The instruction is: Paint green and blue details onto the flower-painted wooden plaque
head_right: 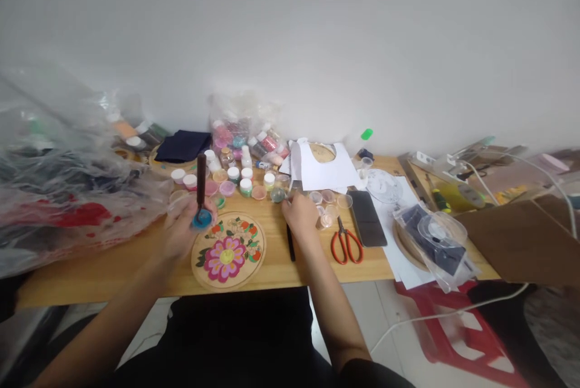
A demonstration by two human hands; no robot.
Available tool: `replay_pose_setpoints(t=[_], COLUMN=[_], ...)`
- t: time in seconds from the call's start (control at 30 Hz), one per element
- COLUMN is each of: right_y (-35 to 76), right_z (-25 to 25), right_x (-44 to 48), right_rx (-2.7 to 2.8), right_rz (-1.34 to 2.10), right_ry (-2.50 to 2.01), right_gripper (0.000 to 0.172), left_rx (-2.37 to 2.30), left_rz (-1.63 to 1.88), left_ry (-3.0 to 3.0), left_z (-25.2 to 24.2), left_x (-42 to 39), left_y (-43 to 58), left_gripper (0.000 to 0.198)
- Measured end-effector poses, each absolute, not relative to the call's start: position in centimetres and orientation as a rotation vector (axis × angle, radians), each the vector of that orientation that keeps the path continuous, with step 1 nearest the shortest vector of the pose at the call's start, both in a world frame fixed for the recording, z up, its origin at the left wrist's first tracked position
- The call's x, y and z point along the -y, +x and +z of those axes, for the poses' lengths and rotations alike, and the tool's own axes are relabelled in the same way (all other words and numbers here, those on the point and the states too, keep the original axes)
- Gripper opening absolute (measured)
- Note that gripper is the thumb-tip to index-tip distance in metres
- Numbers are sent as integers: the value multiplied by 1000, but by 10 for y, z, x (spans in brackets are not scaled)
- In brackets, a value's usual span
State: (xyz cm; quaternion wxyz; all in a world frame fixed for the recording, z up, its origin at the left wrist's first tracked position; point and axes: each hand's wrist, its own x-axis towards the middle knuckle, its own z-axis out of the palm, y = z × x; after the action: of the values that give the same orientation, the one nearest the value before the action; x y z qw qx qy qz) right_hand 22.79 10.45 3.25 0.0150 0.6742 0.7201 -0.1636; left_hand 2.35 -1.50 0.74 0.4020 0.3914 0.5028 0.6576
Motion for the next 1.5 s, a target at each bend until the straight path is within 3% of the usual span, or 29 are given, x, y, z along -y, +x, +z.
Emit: replay_pose_setpoints(t=[0.37,0.5,0.77,1.13,1.2,1.27,1.37,1.5], right_y=[278,318,332,328,327,320,296,248], right_z=[61,74,47,46,49,56,79,113], right_x=[-69,-50,-41,-40,-35,-32,-34,-49], right_rx=[-2348,-2068,-1883,-1924,-2094,-2422,-2865,-3012], right_rz=[-679,-459,-473,-494,-611,-939,-1586,-1987], right_ry=[2228,2149,2105,2213,2251,2221,1856,1321], right_gripper=[23,14,24,24,23,24,37,52], left_rx=[-1279,-1259,-1278,-1330,-1317,-1294,-1264,-1168], left_rz=[1664,1658,1617,1625,1629,1608,1600,1629], left_ry=[949,938,940,1018,1016,1022,1022,1038], left_z=[13,12,9,15,15,16,18,27], left_x=[12,10,10,18,18,16,12,8], left_y=[25,26,34,31,35,42,55,73], left_gripper=[48,51,48,46,48,51,57,61])
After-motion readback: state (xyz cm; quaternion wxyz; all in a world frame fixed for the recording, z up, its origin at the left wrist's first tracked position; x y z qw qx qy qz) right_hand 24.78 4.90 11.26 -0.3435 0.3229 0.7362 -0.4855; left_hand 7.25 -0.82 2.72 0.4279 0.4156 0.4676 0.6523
